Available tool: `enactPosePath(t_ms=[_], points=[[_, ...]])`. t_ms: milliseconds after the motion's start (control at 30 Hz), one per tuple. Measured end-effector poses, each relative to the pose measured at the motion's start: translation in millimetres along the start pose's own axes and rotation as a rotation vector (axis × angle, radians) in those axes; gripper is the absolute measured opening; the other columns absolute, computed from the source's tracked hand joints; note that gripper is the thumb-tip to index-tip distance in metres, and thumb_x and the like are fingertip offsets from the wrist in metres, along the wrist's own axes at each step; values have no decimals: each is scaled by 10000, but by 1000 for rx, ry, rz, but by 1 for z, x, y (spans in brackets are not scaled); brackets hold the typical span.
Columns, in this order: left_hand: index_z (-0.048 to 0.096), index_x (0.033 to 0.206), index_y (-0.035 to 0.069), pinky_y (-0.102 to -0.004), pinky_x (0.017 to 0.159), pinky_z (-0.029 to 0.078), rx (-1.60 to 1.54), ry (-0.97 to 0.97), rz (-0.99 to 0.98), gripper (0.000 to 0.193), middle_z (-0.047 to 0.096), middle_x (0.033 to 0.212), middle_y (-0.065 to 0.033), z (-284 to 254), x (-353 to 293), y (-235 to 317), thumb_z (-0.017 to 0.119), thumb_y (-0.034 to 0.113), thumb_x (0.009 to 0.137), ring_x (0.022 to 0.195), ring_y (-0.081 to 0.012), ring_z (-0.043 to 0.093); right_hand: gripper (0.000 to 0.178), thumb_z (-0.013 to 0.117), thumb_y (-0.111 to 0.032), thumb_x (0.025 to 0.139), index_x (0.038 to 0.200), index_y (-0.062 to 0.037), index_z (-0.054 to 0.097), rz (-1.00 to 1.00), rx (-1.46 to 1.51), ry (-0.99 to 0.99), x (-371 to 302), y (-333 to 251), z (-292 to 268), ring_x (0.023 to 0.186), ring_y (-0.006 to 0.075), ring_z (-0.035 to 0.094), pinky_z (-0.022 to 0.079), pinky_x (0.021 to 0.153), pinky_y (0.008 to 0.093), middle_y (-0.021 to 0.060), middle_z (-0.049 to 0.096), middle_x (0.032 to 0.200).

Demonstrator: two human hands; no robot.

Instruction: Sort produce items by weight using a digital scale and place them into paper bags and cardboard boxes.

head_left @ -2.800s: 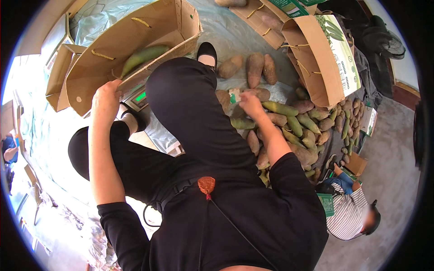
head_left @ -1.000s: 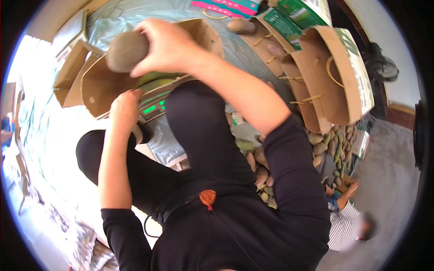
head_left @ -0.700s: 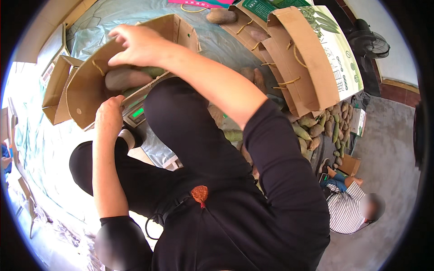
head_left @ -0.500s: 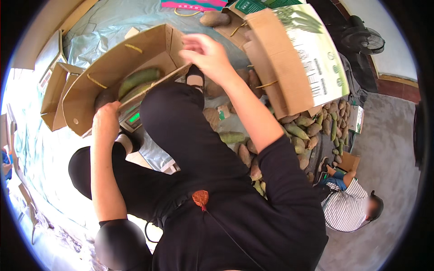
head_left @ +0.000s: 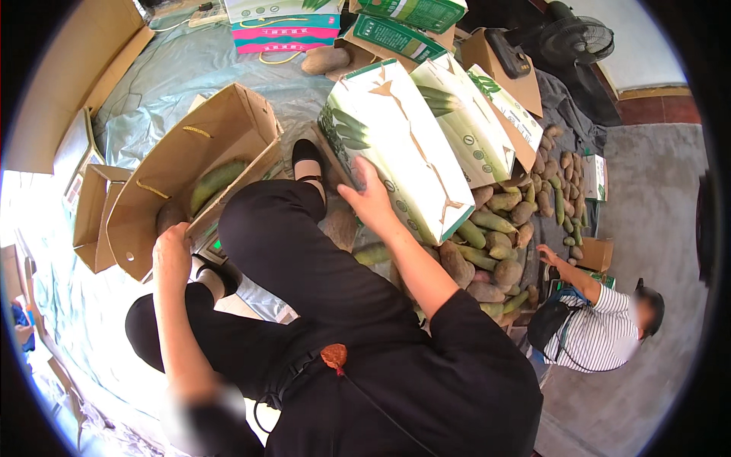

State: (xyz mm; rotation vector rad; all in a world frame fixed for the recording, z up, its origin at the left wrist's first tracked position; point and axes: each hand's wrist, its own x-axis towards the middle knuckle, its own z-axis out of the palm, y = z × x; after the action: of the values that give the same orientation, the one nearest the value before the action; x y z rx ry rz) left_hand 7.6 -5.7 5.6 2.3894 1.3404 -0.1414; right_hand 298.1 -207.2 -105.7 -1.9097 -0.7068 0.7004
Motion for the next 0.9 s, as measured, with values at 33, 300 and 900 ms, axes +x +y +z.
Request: enactPosePath(t_ms=[33, 300, 900], points=[[638, 989, 15, -447, 781, 463, 2, 4, 2, 244, 631, 918, -209, -1, 0, 1, 593, -35, 755, 910, -390, 594, 677, 678, -160, 808, 1380, -21, 344, -3, 2, 2, -8, -1, -6, 1220, 322, 468, 390, 1012, 390, 212, 452, 1339], [645, 975, 14, -464, 762, 466, 23, -11, 21, 235, 625, 888, -235, 2, 0, -4, 547, -38, 768, 883, -404, 597, 530, 672, -165, 820, 1295, -44, 470, 185, -208, -219, -116, 29, -70, 1016, 216, 599, 493, 818, 319, 123, 580, 1184], [654, 1016, 20, -458, 805, 471, -18, 28, 41, 256, 638, 921, -236, 1, -2, -6, 577, -16, 774, 919, -393, 603, 432, 438, -331, 934, 1288, -83, 432, 799, 647, 456, -75, 195, -132, 1082, 324, 539, 428, 895, 533, 114, 538, 1202]])
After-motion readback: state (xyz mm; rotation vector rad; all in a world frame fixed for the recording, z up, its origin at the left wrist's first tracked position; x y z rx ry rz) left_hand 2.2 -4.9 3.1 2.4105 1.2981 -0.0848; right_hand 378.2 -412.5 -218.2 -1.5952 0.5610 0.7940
